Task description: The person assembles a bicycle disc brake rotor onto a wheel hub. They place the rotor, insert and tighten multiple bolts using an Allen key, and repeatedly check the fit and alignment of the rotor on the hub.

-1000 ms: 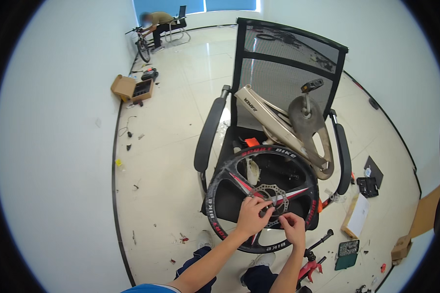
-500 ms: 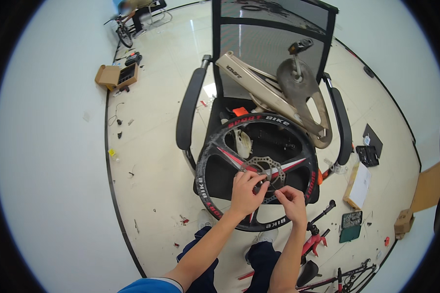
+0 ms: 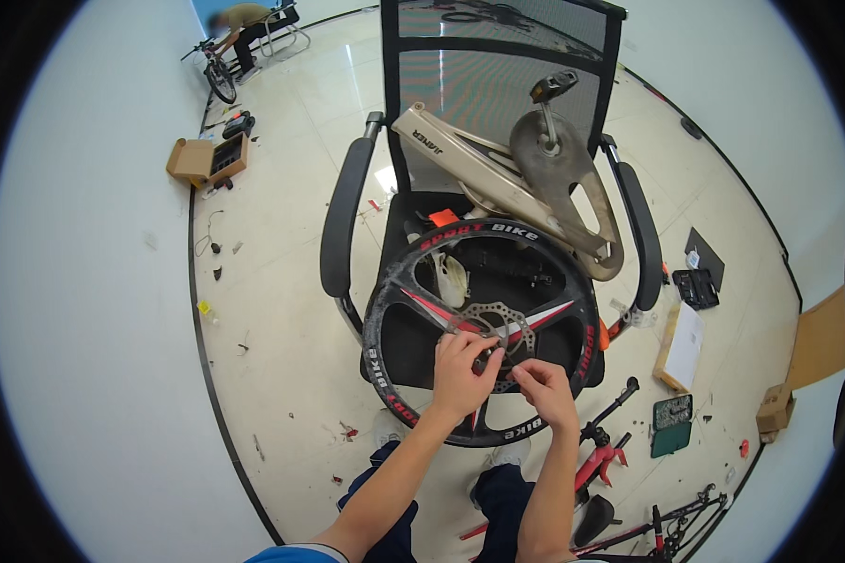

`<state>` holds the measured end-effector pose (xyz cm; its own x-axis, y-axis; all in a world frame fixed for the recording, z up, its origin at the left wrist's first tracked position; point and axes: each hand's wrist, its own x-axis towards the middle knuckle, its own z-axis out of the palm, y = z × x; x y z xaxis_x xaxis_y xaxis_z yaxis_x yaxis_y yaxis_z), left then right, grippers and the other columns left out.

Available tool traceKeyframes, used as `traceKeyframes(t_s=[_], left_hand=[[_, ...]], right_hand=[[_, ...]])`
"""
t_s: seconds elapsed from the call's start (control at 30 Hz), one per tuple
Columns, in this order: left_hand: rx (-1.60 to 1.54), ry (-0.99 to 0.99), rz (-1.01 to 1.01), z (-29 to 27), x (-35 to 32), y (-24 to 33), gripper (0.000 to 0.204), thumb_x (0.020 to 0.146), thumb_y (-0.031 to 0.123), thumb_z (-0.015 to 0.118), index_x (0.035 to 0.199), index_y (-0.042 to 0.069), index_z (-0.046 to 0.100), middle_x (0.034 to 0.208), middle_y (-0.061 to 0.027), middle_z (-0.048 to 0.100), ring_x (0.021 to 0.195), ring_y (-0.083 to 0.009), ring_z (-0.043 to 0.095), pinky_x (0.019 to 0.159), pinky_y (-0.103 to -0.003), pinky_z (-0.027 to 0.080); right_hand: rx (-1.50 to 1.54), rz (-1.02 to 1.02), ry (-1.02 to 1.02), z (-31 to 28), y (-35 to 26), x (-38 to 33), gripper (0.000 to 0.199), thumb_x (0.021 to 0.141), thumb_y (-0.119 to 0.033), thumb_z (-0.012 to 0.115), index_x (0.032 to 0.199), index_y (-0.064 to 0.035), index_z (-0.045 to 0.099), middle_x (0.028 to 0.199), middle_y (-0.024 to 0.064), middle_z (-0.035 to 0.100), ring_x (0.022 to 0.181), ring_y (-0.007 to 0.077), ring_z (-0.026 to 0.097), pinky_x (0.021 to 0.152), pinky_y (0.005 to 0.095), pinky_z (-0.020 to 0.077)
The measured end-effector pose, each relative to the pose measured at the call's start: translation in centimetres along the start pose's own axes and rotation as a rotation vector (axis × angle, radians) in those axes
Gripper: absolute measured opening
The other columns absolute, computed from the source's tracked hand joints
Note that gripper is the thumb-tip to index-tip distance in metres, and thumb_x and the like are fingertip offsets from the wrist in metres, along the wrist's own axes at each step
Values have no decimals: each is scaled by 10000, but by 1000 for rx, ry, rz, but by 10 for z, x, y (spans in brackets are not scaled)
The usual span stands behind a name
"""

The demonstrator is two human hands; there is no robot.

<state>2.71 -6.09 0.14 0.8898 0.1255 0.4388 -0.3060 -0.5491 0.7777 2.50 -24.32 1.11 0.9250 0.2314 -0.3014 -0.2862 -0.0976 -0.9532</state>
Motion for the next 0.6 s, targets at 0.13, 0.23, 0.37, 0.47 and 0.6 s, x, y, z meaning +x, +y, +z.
traceKeyframes(t_s=[0.13,0.23,0.37,0.47,0.6], left_hand=[[11,36,26,-2,1,1,186,834,154,780,996,63,764,906,-46,662,891,-262,588,833,-372,448],[5,41,29,-3,1,3,177,832,151,784,987,68,764,906,-49,665,895,-264,595,845,-379,452],[-69,33,-1,-5,0,3,185,864,195,759,987,57,761,915,-50,653,910,-266,583,873,-388,446],[-67,24,-20,-4,-1,3,182,863,191,757,985,56,761,919,-50,652,910,-266,582,872,-387,446],[-26,24,-14,-2,-2,2,184,860,188,756,990,57,762,917,-49,648,910,-266,578,869,-386,445]], right_hand=[[8,-24,12,1,-4,0,193,995,-165,670,908,-9,741,643,-81,524,589,24,409,526,224,294],[18,-38,7,-3,1,0,193,993,-166,671,911,-6,741,644,-85,517,589,21,397,527,223,285],[90,-44,-33,-8,2,-2,201,1004,-176,656,922,-15,743,628,-98,487,543,3,357,490,217,243],[69,-38,-33,-7,1,-1,215,1011,-187,648,918,-16,738,625,-101,475,542,6,349,489,219,242],[-50,-31,18,-2,6,0,233,1023,-196,634,892,-20,714,605,-96,454,529,15,350,485,222,238]])
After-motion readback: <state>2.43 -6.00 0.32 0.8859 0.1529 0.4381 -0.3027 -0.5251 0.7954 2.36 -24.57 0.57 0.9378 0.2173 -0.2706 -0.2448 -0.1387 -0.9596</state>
